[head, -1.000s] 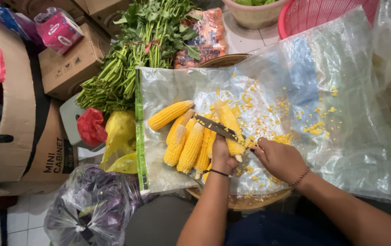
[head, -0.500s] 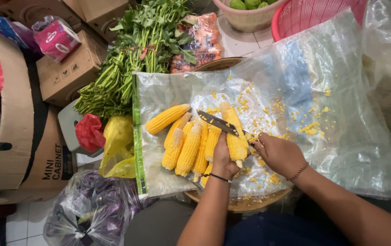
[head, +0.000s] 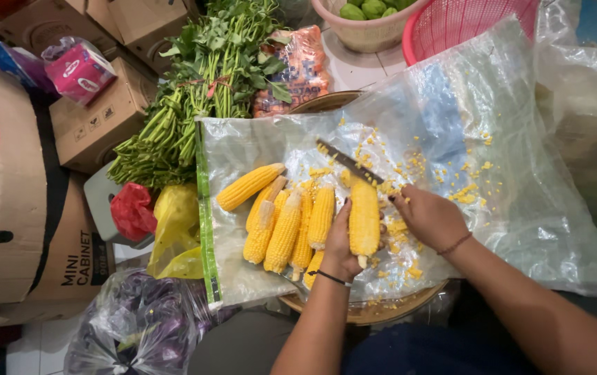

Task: The person uses a knife to cut kernels off several corn cobs onto a plastic sheet. They then gather the loose kernels and transfer them into a green plastic bag.

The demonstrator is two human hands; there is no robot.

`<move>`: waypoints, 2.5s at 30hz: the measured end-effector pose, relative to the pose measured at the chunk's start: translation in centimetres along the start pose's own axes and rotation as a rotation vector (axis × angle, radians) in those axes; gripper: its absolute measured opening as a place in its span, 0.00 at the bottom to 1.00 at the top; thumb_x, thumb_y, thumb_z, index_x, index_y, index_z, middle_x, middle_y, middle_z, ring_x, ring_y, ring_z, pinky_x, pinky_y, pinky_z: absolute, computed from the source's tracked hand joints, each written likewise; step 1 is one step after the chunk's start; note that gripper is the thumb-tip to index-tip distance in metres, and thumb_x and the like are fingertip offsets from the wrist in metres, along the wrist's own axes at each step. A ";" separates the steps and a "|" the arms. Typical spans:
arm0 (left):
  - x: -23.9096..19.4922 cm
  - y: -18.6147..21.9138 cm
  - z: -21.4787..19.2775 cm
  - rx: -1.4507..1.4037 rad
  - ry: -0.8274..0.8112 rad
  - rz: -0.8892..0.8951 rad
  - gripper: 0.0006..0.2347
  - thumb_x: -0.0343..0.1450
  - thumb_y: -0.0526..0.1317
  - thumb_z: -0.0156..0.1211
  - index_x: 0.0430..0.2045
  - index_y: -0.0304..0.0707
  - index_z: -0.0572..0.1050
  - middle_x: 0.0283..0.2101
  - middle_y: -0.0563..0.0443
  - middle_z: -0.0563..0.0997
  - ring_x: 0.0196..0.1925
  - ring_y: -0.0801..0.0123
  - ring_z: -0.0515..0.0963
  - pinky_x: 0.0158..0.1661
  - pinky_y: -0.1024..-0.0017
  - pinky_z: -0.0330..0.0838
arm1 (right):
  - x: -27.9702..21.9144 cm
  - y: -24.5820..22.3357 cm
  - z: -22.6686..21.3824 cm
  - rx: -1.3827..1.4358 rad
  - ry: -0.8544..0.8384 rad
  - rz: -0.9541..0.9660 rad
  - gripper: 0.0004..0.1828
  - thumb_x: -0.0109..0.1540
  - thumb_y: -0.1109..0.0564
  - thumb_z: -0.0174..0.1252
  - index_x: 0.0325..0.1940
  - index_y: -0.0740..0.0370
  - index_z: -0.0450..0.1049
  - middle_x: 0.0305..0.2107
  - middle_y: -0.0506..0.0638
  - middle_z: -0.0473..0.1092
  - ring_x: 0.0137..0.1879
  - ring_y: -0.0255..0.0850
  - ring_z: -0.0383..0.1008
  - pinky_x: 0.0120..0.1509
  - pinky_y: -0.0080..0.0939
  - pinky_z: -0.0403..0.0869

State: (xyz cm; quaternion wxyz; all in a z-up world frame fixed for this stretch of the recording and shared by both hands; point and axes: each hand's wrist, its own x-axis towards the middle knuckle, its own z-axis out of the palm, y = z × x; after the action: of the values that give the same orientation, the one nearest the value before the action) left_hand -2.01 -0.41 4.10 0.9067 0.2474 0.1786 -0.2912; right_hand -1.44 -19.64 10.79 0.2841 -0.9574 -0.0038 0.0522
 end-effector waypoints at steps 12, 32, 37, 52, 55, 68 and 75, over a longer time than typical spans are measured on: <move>0.5 4.5 -1.9 -0.143 0.223 0.387 0.20 0.77 0.60 0.45 0.46 0.44 0.73 0.36 0.49 0.79 0.34 0.60 0.80 0.32 0.60 0.78 | -5.1 -3.6 0.0 0.060 -0.220 -0.191 0.17 0.64 0.41 0.49 0.37 0.54 0.72 0.25 0.57 0.73 0.35 0.59 0.76 0.38 0.59 0.72; 2.4 -0.7 -1.6 -0.156 0.217 0.303 0.18 0.78 0.54 0.49 0.49 0.38 0.73 0.37 0.46 0.80 0.35 0.61 0.80 0.35 0.63 0.78 | -3.2 -3.7 1.0 -0.049 -0.140 -0.208 0.17 0.64 0.39 0.52 0.36 0.54 0.72 0.24 0.56 0.74 0.34 0.58 0.76 0.36 0.58 0.72; 2.1 1.0 -2.4 -0.135 0.203 0.296 0.19 0.77 0.56 0.48 0.47 0.39 0.72 0.35 0.46 0.80 0.33 0.60 0.80 0.35 0.62 0.78 | -3.8 -3.1 0.9 -0.046 -0.111 -0.238 0.18 0.64 0.39 0.52 0.35 0.55 0.72 0.25 0.56 0.74 0.34 0.58 0.76 0.36 0.58 0.73; 1.9 0.5 -2.3 -0.017 0.164 0.240 0.21 0.79 0.56 0.43 0.46 0.37 0.73 0.37 0.45 0.82 0.34 0.60 0.83 0.32 0.61 0.79 | -2.2 -1.3 1.5 -0.091 -0.108 -0.143 0.18 0.65 0.39 0.51 0.38 0.56 0.71 0.28 0.57 0.74 0.37 0.59 0.76 0.39 0.59 0.73; 2.0 -0.6 -1.7 -0.003 0.160 0.210 0.18 0.80 0.53 0.44 0.48 0.38 0.74 0.39 0.46 0.82 0.37 0.61 0.83 0.36 0.63 0.80 | -1.6 -1.1 1.4 -0.084 -0.079 -0.143 0.18 0.65 0.39 0.51 0.37 0.55 0.71 0.28 0.57 0.74 0.38 0.59 0.76 0.39 0.59 0.73; 0.9 -0.2 -0.6 0.050 0.148 0.137 0.20 0.79 0.53 0.41 0.48 0.38 0.74 0.35 0.46 0.83 0.29 0.63 0.83 0.27 0.64 0.80 | -1.2 -1.3 0.4 -0.084 -0.057 -0.116 0.18 0.65 0.40 0.50 0.36 0.57 0.71 0.27 0.58 0.75 0.36 0.60 0.76 0.38 0.60 0.73; 0.5 -0.6 0.0 0.062 0.066 0.040 0.21 0.80 0.55 0.41 0.49 0.36 0.74 0.36 0.47 0.83 0.29 0.64 0.83 0.26 0.65 0.79 | -0.8 -0.5 0.7 -0.064 0.020 -0.150 0.17 0.66 0.41 0.50 0.37 0.56 0.71 0.28 0.58 0.75 0.36 0.60 0.77 0.39 0.60 0.73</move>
State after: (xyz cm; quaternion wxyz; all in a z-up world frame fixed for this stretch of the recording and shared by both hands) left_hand -2.03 -1.05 3.65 0.8979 0.2882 0.1945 -0.2701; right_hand -2.33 -18.87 10.60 0.2567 -0.9634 -0.0742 0.0208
